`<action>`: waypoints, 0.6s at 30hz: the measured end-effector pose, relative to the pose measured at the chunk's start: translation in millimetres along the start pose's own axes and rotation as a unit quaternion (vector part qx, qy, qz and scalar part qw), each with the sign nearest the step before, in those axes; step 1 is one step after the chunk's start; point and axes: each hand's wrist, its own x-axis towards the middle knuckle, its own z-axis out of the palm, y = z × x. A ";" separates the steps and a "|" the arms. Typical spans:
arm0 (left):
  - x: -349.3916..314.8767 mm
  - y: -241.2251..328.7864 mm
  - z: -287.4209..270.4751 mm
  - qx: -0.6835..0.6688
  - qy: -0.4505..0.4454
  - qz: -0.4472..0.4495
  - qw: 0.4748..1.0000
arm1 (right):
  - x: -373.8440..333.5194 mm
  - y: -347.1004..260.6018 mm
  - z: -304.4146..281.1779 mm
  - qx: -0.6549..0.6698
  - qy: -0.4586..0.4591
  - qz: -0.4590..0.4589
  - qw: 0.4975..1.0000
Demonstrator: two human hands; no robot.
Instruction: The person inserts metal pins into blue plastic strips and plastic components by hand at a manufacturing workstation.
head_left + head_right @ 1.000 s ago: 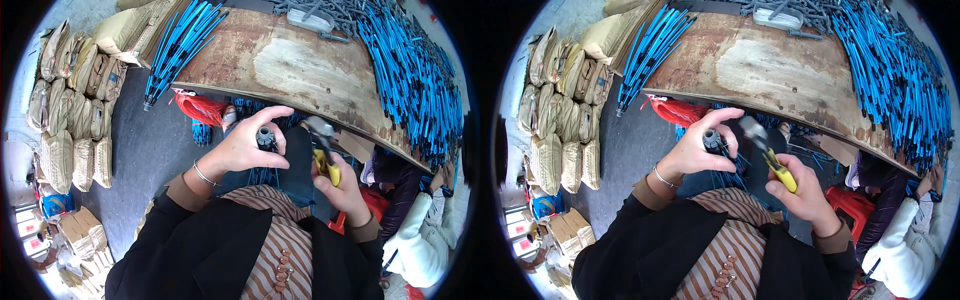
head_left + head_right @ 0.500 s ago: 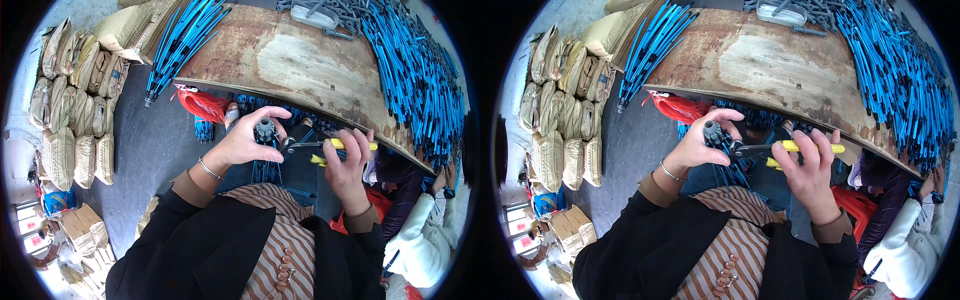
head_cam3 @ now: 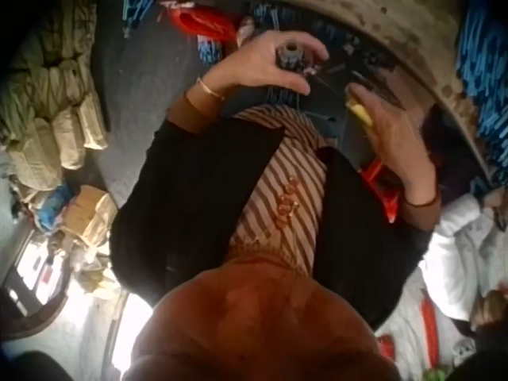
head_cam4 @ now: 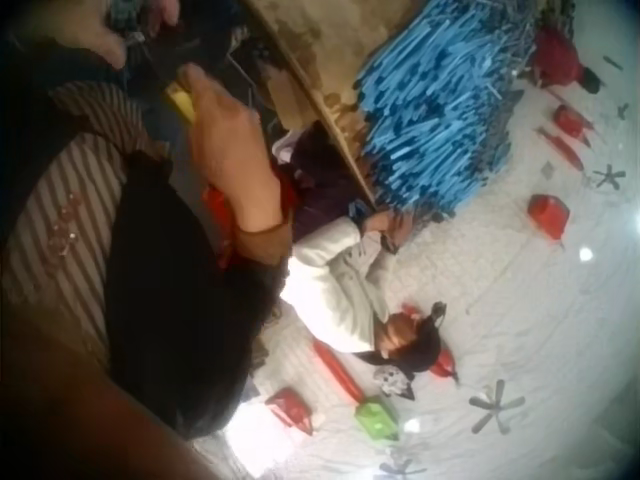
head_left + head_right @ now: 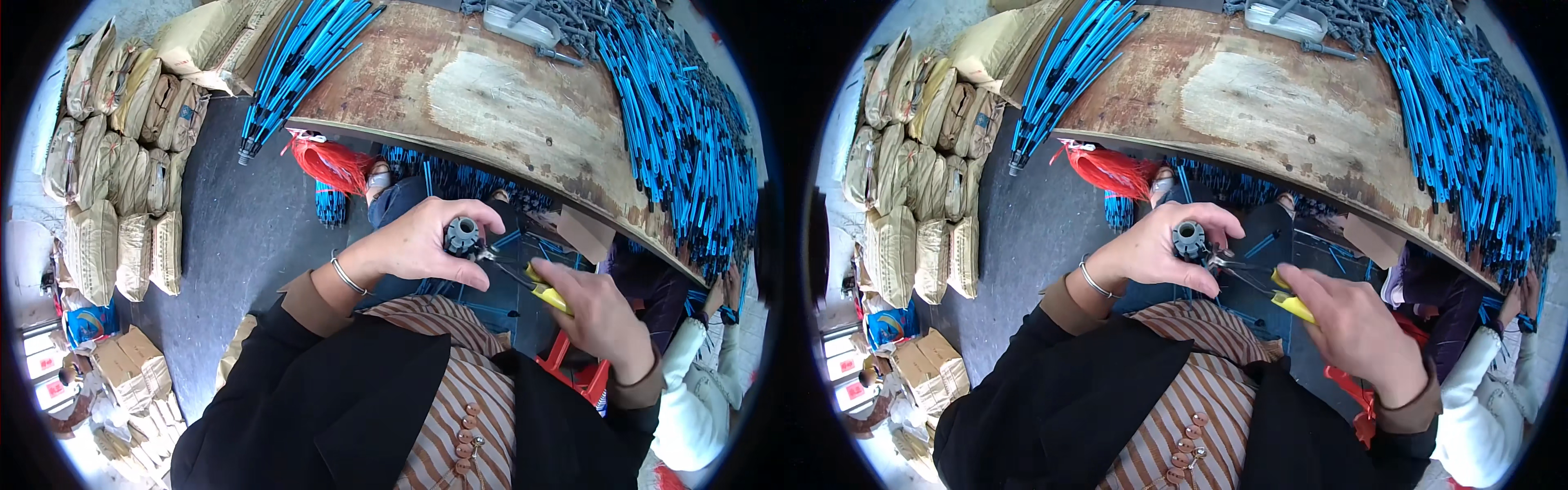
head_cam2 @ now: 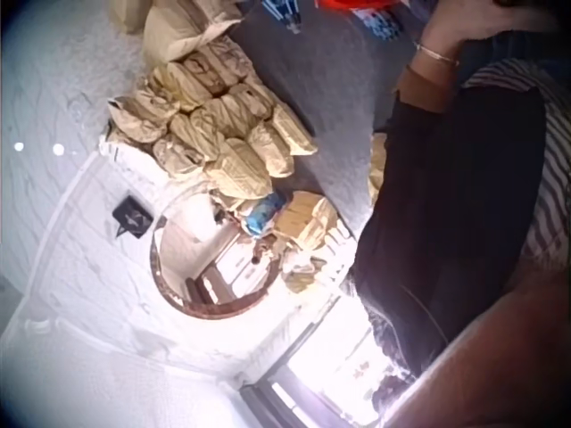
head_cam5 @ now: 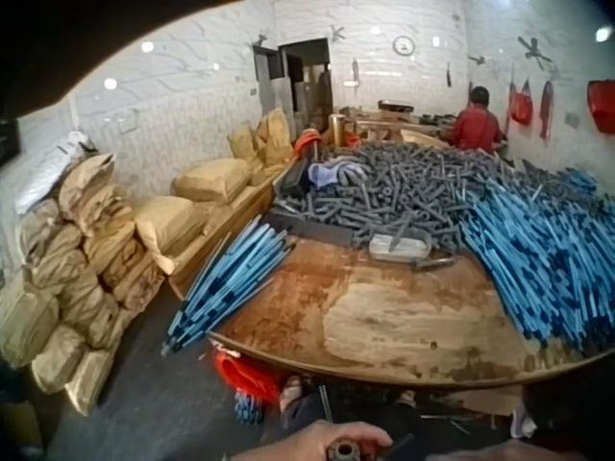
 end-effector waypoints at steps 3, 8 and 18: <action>0.6 2.4 5.9 0.020 -0.047 0.038 0.998 | 9.4 19.5 -3.3 0.539 -0.390 0.156 0.730; 0.5 -2.1 2.5 0.001 -0.108 0.048 0.993 | -5.0 35.3 52.1 0.613 -0.473 0.108 0.624; 4.7 7.6 3.7 0.027 -0.095 0.032 0.995 | -11.9 21.8 14.3 0.554 -0.310 0.138 0.760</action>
